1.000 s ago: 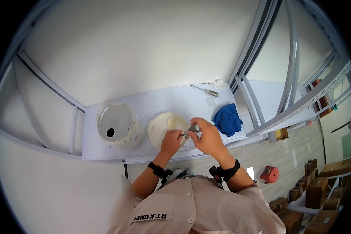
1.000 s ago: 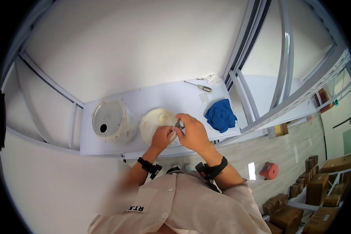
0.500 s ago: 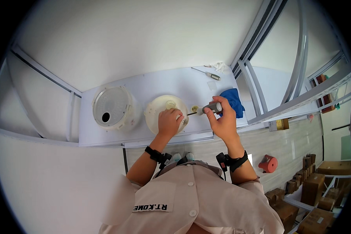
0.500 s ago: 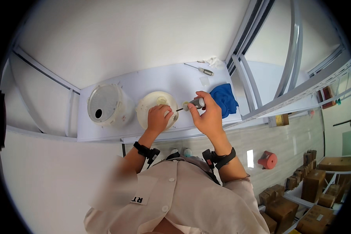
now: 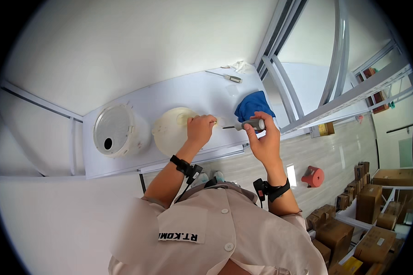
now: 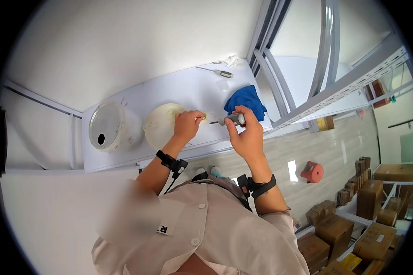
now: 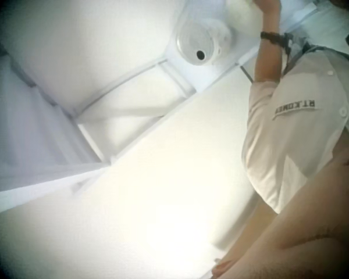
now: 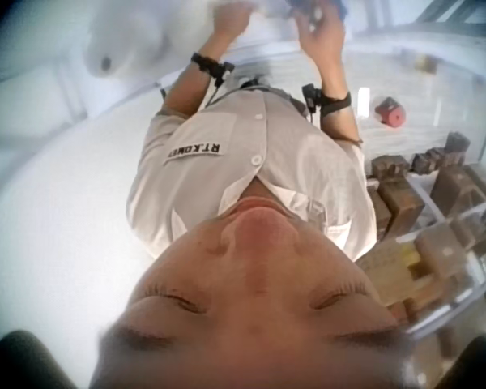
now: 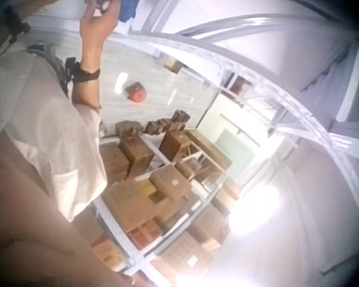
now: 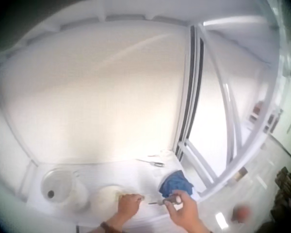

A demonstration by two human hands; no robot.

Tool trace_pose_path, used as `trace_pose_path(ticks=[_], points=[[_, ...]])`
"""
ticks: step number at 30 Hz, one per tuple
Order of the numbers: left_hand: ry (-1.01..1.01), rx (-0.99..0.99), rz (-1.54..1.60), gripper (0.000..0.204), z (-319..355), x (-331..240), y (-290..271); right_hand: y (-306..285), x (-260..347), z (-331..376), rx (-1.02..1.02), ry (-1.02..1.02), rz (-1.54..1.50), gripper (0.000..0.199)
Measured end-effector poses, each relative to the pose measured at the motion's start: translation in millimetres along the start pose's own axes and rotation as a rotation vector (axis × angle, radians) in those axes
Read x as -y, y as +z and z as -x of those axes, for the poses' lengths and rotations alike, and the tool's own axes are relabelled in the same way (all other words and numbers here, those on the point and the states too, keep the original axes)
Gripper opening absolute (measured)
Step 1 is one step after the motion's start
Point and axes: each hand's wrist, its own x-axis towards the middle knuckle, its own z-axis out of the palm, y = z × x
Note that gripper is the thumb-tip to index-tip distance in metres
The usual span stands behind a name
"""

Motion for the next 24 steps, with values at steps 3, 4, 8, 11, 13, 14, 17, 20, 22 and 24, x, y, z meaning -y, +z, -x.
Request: trace_pose_path(ticks=[3, 4, 8, 11, 13, 14, 17, 20, 22, 24], points=[[-0.009, 0.021, -0.065, 0.009, -7.7, -1.2, 4.7, -5.1, -3.2, 2.7, -0.005, 0.02, 0.0, 0.041], [-0.01, 0.024, -0.095, 0.009, -10.2, -2.4, 4.6, -6.3, -3.6, 2.6, -0.005, 0.019, 0.004, 0.041], [-0.036, 0.03, -0.116, 0.007, -14.4, -2.3, 5.1, -9.1, -6.6, -0.5, -0.003, 0.007, 0.016, 0.041], [-0.035, 0.04, -0.019, 0.013, -12.1, 0.1, 3.0, -7.5, -9.7, -3.4, 0.001, 0.018, -0.009, 0.041], [-0.064, 0.089, 0.051, 0.022, -8.8, 3.0, -0.3, -4.7, -11.4, -6.6, 0.008, 0.023, -0.023, 0.041], [-0.06, 0.089, 0.045, 0.027, -5.5, 1.9, -5.4, -3.4, -12.1, -7.7, 0.011, 0.023, -0.023, 0.041], [-0.062, 0.085, 0.012, 0.042, 12.6, 0.1, -20.3, 3.3, -15.1, -11.0, 0.033, 0.043, -0.01, 0.039], [-0.091, 0.105, -0.053, 0.049, 34.1, 0.8, -32.2, 16.4, -26.8, -10.9, 0.022, 0.034, -0.006, 0.036], [-0.123, 0.16, -0.098, 0.05, 45.7, -1.7, -40.2, 26.4, -37.2, -9.3, 0.023, 0.052, 0.005, 0.036], [-0.121, 0.181, -0.126, 0.049, 57.1, 2.0, -41.3, 36.7, -44.1, -9.1, 0.053, 0.097, 0.025, 0.037]])
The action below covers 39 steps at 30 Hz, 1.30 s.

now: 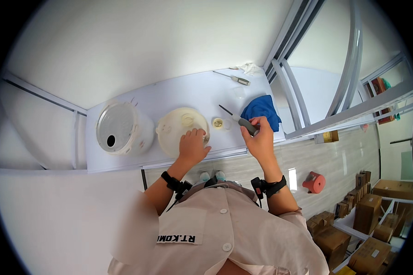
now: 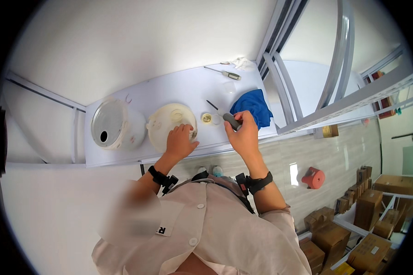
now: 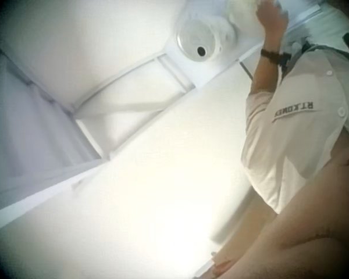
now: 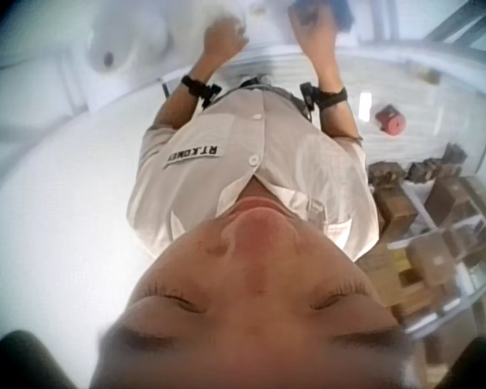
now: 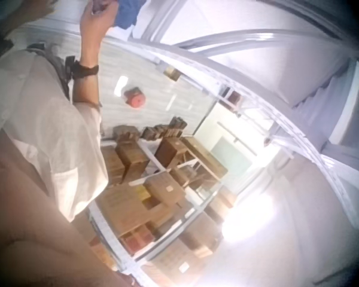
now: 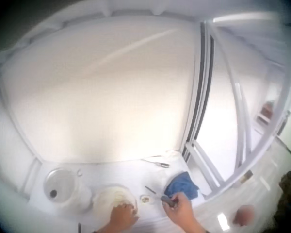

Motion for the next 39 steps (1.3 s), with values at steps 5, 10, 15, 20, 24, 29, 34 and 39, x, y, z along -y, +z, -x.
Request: trace_pose_path(ticks=[5, 10, 15, 20, 24, 29, 34, 39], points=[[0.019, -0.018, -0.01, 0.041, 14.0, 12.5, 13.0, 17.7, -11.4, 4.7, 0.052, 0.008, 0.0, 0.035], [0.112, -0.097, -0.02, 0.028, 19.1, 15.4, 20.4, 26.0, -18.5, 8.6, 0.039, -0.042, -0.021, 0.033], [0.113, -0.198, 0.065, 0.026, 18.4, 22.4, 13.7, 27.0, -10.5, 10.7, 0.062, -0.049, -0.092, 0.026], [0.091, -0.269, 0.197, 0.023, 21.0, 30.9, -0.2, 25.5, 9.6, 15.7, 0.084, 0.03, -0.301, 0.03], [0.033, -0.366, 0.273, 0.021, 20.3, 39.2, -11.6, 19.0, 6.4, 10.2, 0.298, 0.404, -0.562, 0.04], [-0.026, -0.503, 0.392, 0.017, 19.9, 53.0, -28.3, 19.3, 15.0, 5.9, 0.379, 0.532, -0.858, 0.046], [-0.118, -0.456, 0.737, 0.015, 27.2, 50.0, -60.7, 38.1, 7.0, 17.6, 0.52, 0.279, -1.161, 0.05], [-0.08, -0.372, 1.162, 0.033, 43.3, 33.7, -92.7, 48.6, 36.2, 22.6, 0.66, 0.209, -0.945, 0.046]])
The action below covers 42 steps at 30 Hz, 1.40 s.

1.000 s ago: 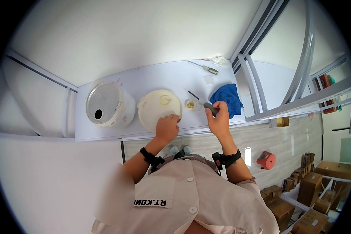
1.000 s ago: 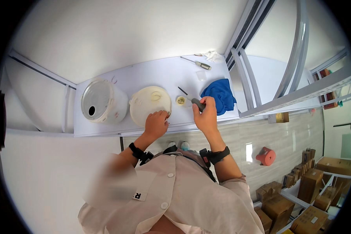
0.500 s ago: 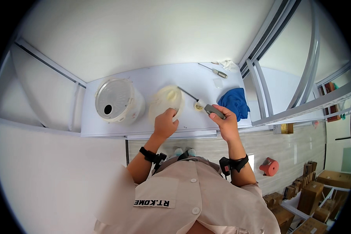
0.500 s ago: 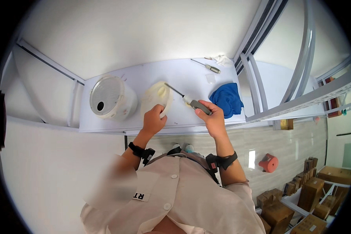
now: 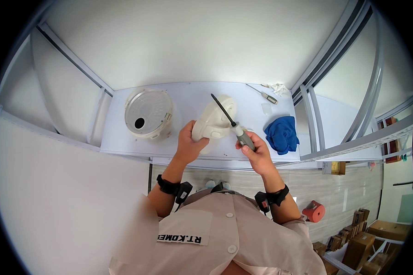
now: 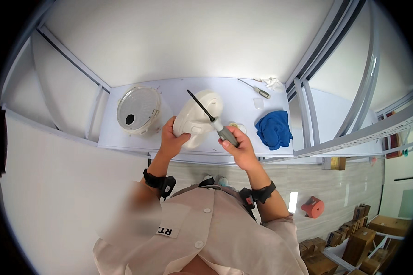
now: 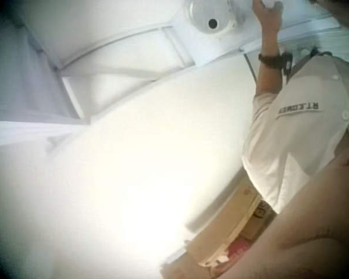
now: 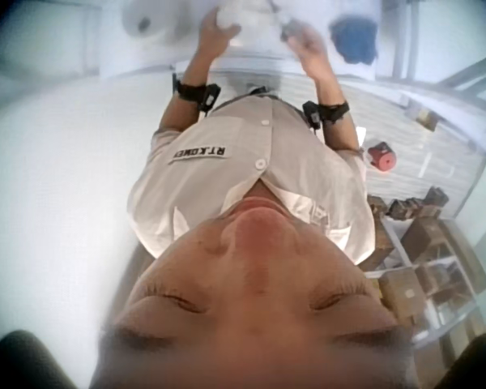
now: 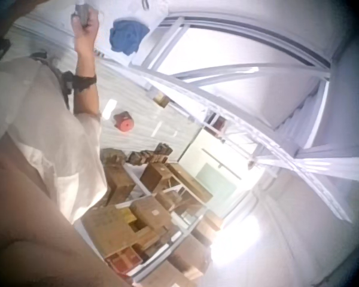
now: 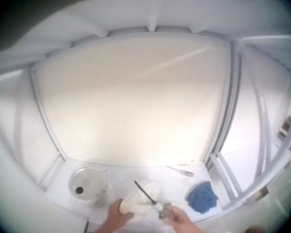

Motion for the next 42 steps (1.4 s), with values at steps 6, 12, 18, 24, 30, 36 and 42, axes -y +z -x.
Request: trace_pose_path(ticks=[6, 12, 18, 24, 30, 36, 42], points=[[-0.132, 0.066, 0.315, 0.059, 8.5, 0.7, -3.8, 25.1, 5.5, -7.8, 0.065, -0.022, 0.241, 0.046], [-0.214, 0.097, 0.399, 0.059, 11.4, 21.7, -16.7, 42.7, 23.9, -18.5, 0.036, -0.092, 0.588, 0.036], [-0.158, 0.105, 0.338, 0.049, 15.7, 10.3, -7.9, 64.8, 21.9, -31.6, -0.08, -0.215, 0.599, 0.029], [-0.182, 0.043, 0.324, 0.043, 15.2, 6.9, -3.1, 71.1, 22.6, -31.1, -0.09, -0.106, 0.541, 0.029], [-0.173, 0.054, 0.341, 0.035, 14.6, 14.8, 0.5, 70.4, 13.6, -31.2, -0.123, -0.147, 0.498, 0.028], [-0.138, 0.06, 0.238, 0.033, 15.5, 10.0, 1.3, 68.8, 13.1, -29.8, -0.11, -0.118, 0.432, 0.027], [-0.093, 0.082, 0.265, 0.033, 16.4, 10.1, 1.2, 69.0, 16.8, -28.6, -0.114, -0.081, 0.417, 0.026]])
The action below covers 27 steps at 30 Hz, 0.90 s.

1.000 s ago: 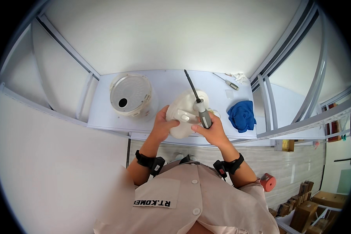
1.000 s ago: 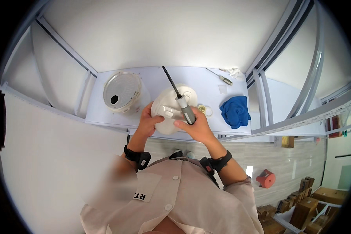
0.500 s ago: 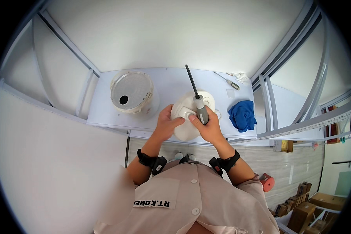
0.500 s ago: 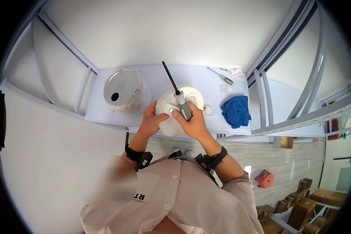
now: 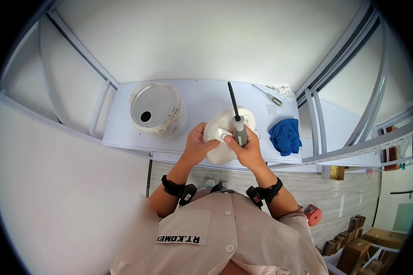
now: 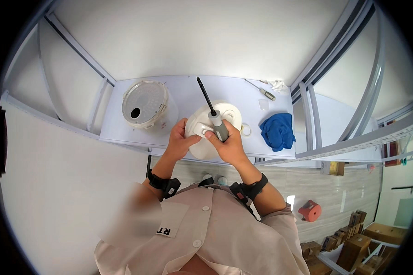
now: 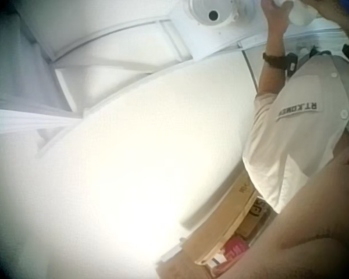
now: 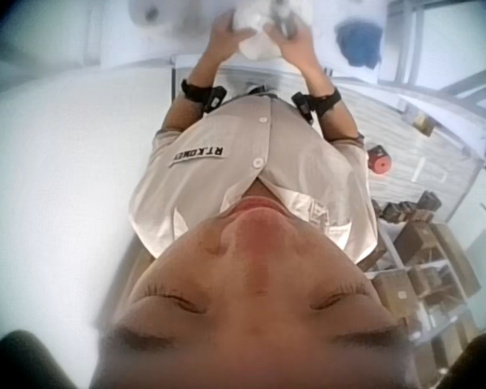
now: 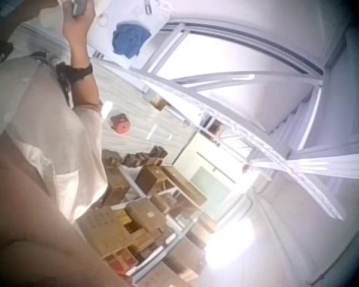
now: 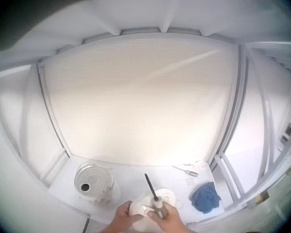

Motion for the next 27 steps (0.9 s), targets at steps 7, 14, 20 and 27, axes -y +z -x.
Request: trace_pose_path(ticks=[7, 14, 20, 27], points=[[-0.026, -0.017, -0.038, 0.04, 1.8, 2.8, 5.0, -0.9, -3.6, 1.1, -0.039, -0.028, 0.11, 0.022], [0.034, 0.015, -0.193, 0.04, -3.8, 11.3, -0.3, 0.6, -1.1, 0.0, -0.091, -0.039, 0.052, 0.02], [0.041, -0.118, -0.662, 0.036, -7.3, -11.1, 16.0, -3.1, -2.6, 2.1, -0.154, -0.046, 0.469, 0.018], [0.106, -0.114, -0.563, 0.035, -12.0, -11.8, 4.1, -13.6, -18.1, -0.6, -0.163, -0.062, 0.34, 0.023]])
